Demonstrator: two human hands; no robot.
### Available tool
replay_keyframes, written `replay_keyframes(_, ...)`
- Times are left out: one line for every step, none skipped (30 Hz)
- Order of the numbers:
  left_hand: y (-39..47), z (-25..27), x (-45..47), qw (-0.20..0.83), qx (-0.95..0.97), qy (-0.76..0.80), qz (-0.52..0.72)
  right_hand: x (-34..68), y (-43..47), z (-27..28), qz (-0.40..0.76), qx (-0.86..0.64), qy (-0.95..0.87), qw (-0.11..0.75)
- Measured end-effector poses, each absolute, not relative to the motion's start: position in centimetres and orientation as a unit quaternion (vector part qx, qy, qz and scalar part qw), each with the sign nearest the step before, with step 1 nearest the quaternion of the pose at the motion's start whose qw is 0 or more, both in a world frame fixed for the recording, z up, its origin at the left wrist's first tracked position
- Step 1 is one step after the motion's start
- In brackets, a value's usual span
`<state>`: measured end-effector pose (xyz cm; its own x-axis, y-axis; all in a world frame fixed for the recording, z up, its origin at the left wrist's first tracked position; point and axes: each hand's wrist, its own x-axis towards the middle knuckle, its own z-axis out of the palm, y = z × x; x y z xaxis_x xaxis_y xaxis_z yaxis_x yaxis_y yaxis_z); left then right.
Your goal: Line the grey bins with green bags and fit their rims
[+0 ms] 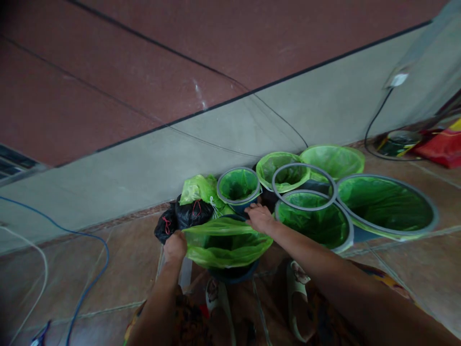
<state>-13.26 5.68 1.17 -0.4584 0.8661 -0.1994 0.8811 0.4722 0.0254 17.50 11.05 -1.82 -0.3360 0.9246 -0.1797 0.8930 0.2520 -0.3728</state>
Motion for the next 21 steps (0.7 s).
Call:
replay_keyframes(5.7,1.4,-13.1,0.089,0.515,0.852,-0.039,16.6,11.0,-1.5,0.209,-0.545,-0.81,0.045)
replay_keyframes(5.7,1.5,-12.9,0.086,0.518,0.85,-0.037,15.7,10.9,-1.3,0.212,-0.514,-0.83,0.046)
replay_keyframes(5.7,1.6,-12.8,0.082,0.519,0.85,-0.036,14.7,10.8,-1.2,0.217,-0.487,-0.845,0.045)
replay_keyframes(5.6,1.6,-12.7,0.077,0.519,0.85,-0.033,13.8,10.5,-1.2,0.218,-0.472,-0.853,0.042)
replay_keyframes(5.6,1.6,-12.7,0.07,0.521,0.85,-0.029,13.0,10.3,-1.4,0.216,-0.466,-0.857,0.038)
replay_keyframes(5.6,1.5,-12.7,0.064,0.524,0.849,-0.025,12.3,10.1,-1.6,0.21,-0.467,-0.858,0.033)
replay_keyframes(5.5,1.5,-12.7,0.06,0.525,0.849,-0.02,11.8,9.8,-2.0,0.201,-0.475,-0.857,0.025)
replay_keyframes(5.5,1.5,-12.7,0.058,0.525,0.849,-0.015,11.4,9.6,-2.3,0.191,-0.483,-0.854,0.014)
replay_keyframes(5.4,1.5,-12.7,0.057,0.523,0.85,-0.011,11.2,9.5,-2.7,0.183,-0.492,-0.851,0.003)
replay_keyframes(5.4,1.6,-12.7,0.058,0.52,0.852,-0.006,11.2,9.5,-3.0,0.179,-0.499,-0.848,-0.006)
replay_keyframes(5.3,1.8,-12.8,0.06,0.517,0.854,-0.003,11.3,9.6,-3.2,0.179,-0.505,-0.844,-0.011)
replay_keyframes(5.2,2.0,-12.9,0.064,0.513,0.856,0.0,11.5,9.7,-3.2,0.18,-0.511,-0.84,-0.011)
replay_keyframes(5.1,2.2,-13.0,0.071,0.507,0.859,-0.002,11.7,9.9,-3.1,0.182,-0.517,-0.836,-0.005)
replay_keyframes(5.0,2.4,-13.1,0.081,0.495,0.865,-0.009,12.0,10.1,-2.9,0.184,-0.523,-0.832,0.005)
replay_keyframes(4.8,2.7,-13.1,0.093,0.481,0.872,-0.021,12.3,10.3,-2.6,0.185,-0.528,-0.829,0.016)
replay_keyframes(4.7,2.9,-13.1,0.102,0.465,0.879,-0.035,12.5,10.5,-2.2,0.188,-0.531,-0.826,0.026)
replay_keyframes(4.6,3.2,-13.0,0.106,0.448,0.886,-0.048,12.8,10.7,-1.8,0.194,-0.531,-0.824,0.035)
replay_keyframes(4.5,3.5,-12.8,0.101,0.438,0.891,-0.058,13.0,10.9,-1.5,0.202,-0.529,-0.823,0.043)
replay_keyframes(4.5,3.8,-12.4,0.084,0.443,0.891,-0.06,13.3,11.0,-1.2,0.211,-0.524,-0.824,0.05)
replay_keyframes(4.5,4.1,-11.8,0.061,0.466,0.881,-0.055,13.4,11.1,-0.9,0.221,-0.518,-0.824,0.057)
replay_keyframes(4.6,4.3,-11.1,0.041,0.507,0.86,-0.043,13.6,11.2,-0.8,0.231,-0.511,-0.826,0.063)
